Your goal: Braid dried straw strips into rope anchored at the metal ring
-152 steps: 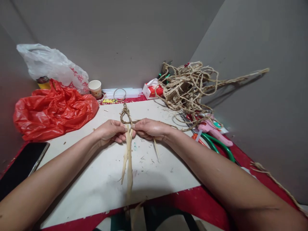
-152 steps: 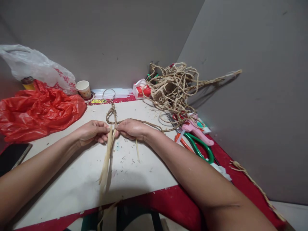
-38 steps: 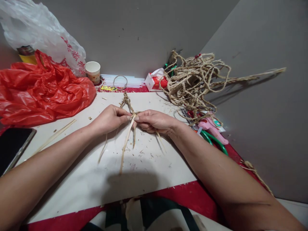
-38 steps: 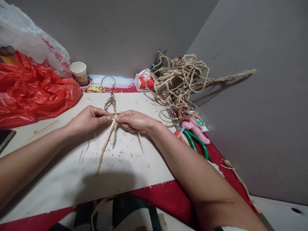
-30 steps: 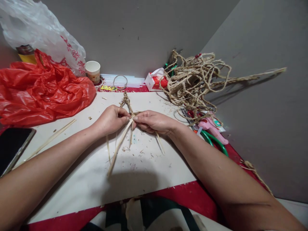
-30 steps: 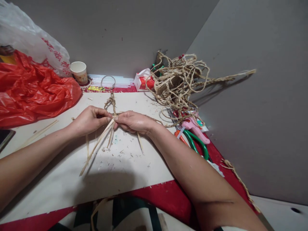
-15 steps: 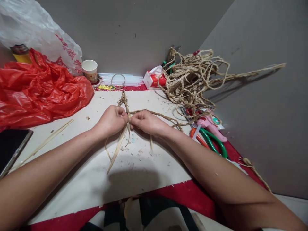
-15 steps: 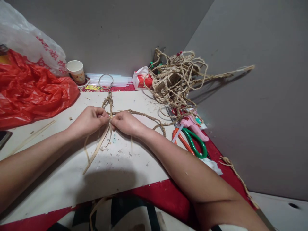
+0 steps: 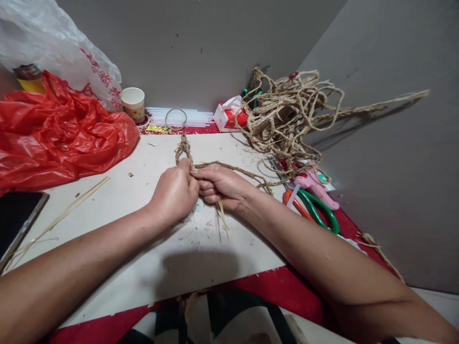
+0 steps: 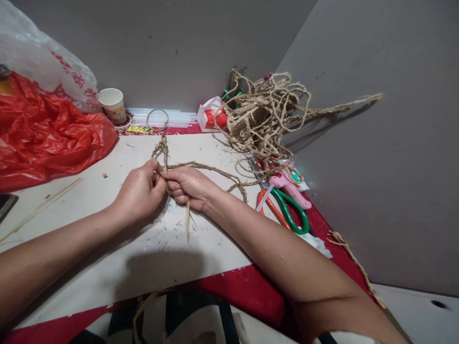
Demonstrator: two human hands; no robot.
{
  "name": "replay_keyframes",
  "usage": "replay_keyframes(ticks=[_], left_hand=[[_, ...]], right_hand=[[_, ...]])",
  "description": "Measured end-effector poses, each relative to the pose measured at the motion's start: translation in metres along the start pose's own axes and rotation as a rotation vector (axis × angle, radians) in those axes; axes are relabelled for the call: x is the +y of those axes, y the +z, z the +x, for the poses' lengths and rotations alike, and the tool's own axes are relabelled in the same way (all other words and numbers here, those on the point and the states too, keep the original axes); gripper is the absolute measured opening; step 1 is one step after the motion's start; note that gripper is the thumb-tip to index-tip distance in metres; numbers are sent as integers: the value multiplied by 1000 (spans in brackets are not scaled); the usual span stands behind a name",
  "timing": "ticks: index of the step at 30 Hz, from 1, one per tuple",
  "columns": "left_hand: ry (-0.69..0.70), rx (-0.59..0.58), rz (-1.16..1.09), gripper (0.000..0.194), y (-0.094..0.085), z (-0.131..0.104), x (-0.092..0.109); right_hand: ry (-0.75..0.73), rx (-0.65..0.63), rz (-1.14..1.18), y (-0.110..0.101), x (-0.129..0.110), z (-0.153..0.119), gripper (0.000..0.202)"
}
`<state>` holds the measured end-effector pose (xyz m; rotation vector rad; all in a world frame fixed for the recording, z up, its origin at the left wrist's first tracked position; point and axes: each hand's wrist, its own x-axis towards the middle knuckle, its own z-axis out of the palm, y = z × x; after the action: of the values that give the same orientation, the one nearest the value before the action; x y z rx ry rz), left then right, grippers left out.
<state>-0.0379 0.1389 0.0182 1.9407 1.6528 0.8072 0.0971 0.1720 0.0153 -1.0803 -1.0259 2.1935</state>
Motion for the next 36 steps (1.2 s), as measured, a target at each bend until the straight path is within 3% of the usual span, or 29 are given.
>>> replay_keyframes(ticks=[4,8,13,15,19,22,26,30,36], left_hand=[[23,-36,42,20,5,-6,2],[11,-133,1,19,-5,-8,6],[-34,42,-187,19,-23,9,-3],[-97,-40,-378,18,-21,16,-8],[-306,-387,-832,10,-13,22,-10],[-393,-489,-878,12,-12,22,-9],[-358,-465,-712,18,-14,25,-11],[-336,-466,-565,19,-13,28,-16],[-358,-495,-603,29,-10,28,-17]], right_hand=[[-44,76,3,4,6,0,26],[-41,108,6,1,3,-1,24],[15,25,2,-7,-5,-2,10],[37,-17,-14,-11,-8,-2,9],[56,-77,-72,-16,-12,0,14],[75,-96,-146,-19,-14,1,15],[20,-67,-383,-24,-13,3,18],[-169,-14,-794,-26,-11,2,24],[-302,121,-1188,-17,-14,-5,27]])
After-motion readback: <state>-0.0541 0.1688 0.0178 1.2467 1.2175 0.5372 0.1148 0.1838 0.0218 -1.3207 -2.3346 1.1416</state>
